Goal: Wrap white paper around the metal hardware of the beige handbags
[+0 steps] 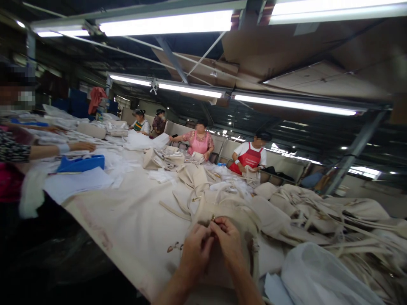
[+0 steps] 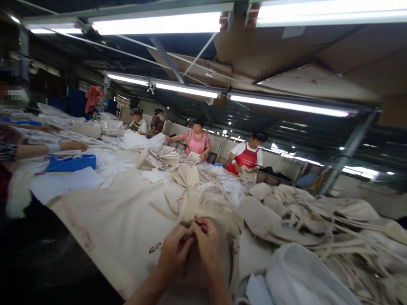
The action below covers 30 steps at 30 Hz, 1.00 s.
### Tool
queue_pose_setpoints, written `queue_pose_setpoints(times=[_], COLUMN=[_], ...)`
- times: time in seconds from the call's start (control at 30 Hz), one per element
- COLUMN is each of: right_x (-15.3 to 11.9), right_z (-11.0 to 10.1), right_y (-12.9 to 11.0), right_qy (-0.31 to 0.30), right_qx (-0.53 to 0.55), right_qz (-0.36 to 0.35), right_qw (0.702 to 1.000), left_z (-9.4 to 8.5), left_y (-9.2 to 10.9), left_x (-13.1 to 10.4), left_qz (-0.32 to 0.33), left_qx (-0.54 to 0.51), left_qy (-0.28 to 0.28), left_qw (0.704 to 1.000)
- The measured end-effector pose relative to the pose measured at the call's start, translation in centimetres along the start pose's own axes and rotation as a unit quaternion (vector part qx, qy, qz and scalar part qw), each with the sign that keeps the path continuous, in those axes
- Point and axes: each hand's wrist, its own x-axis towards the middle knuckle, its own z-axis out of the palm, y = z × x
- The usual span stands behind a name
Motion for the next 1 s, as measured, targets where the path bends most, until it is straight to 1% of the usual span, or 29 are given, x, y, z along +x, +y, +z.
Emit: queue_pose_setpoints(times=[0.03,0.07,0.1,0.13,0.17,0.27,0.37,0.43,0.5,0.57,0.6,0.67,0.77,0.8,0.83,0.87,0.9,0.93,1.0], right_x=[-0.1,-0.3,-0.4,-0.5,-0.6,-0.6,-0.4,-0.4,-1.0,-2.2,-3.0,-5.0,-8.4,-9.4,-10.3,-11.1,-11.8,-12.3,-12.9], right_z=[-0.1,-0.2,-0.3,-0.4,-0.5,-0.8,-0.8,-0.9,-1.8,-4.1,-6.0,-10.6,-18.2,-20.3,-22.0,-23.2,-23.9,-24.2,-24.0], right_y=[-0.2,-0.4,-0.6,-0.8,-1.0,-1.2,-0.8,-0.7,-1.0,-1.3,-1.4,-1.2,0.2,0.9,1.6,2.3,3.0,3.5,4.5], right_qy=[-0.006,-0.012,-0.017,-0.020,-0.019,-0.009,0.002,0.002,-0.006,-0.015,-0.016,0.003,0.100,0.112,0.114,0.113,0.107,0.104,0.105], right_qx=[0.007,0.011,0.012,0.010,0.006,-0.010,-0.025,-0.030,-0.033,-0.037,-0.045,-0.079,-0.173,-0.195,-0.205,-0.211,-0.213,-0.213,-0.214], right_qz=[0.006,0.009,0.008,0.004,-0.001,-0.015,-0.014,-0.007,0.007,0.027,0.042,0.084,0.152,0.174,0.192,0.206,0.217,0.222,0.220], right_qw=[1.000,1.000,1.000,1.000,1.000,1.000,1.000,1.000,0.999,0.999,0.998,0.993,0.968,0.959,0.953,0.949,0.947,0.946,0.946], left_z=[-0.1,-0.2,-0.2,-0.4,-0.5,-0.9,-0.9,-0.8,-0.6,-0.4,-0.3,-0.1,0.2,0.3,0.3,0.4,0.5,0.6,0.7], left_y=[0.6,1.1,1.5,1.8,2.0,2.1,1.8,1.6,1.3,1.1,0.9,0.7,0.3,0.2,0.1,0.1,0.0,0.0,-0.1], left_x=[0.2,0.6,0.9,1.3,1.7,2.6,3.3,3.7,3.9,4.1,4.2,4.3,4.6,4.7,4.8,4.9,5.0,5.0,5.1], left_qz=[-0.086,-0.176,-0.251,-0.300,-0.325,-0.329,-0.339,-0.334,-0.317,-0.298,-0.292,-0.280,-0.267,-0.265,-0.264,-0.263,-0.263,-0.262,-0.258], left_qx=[-0.080,-0.151,-0.205,-0.237,-0.246,-0.214,-0.196,-0.188,-0.183,-0.181,-0.182,-0.184,-0.188,-0.187,-0.186,-0.184,-0.181,-0.177,-0.171], left_qy=[-0.011,-0.028,-0.048,-0.065,-0.080,-0.105,-0.138,-0.159,-0.165,-0.154,-0.146,-0.128,-0.116,-0.113,-0.112,-0.110,-0.108,-0.106,-0.104], left_qw=[0.993,0.972,0.945,0.922,0.909,0.914,0.910,0.910,0.916,0.924,0.928,0.933,0.938,0.939,0.940,0.941,0.942,0.943,0.945])
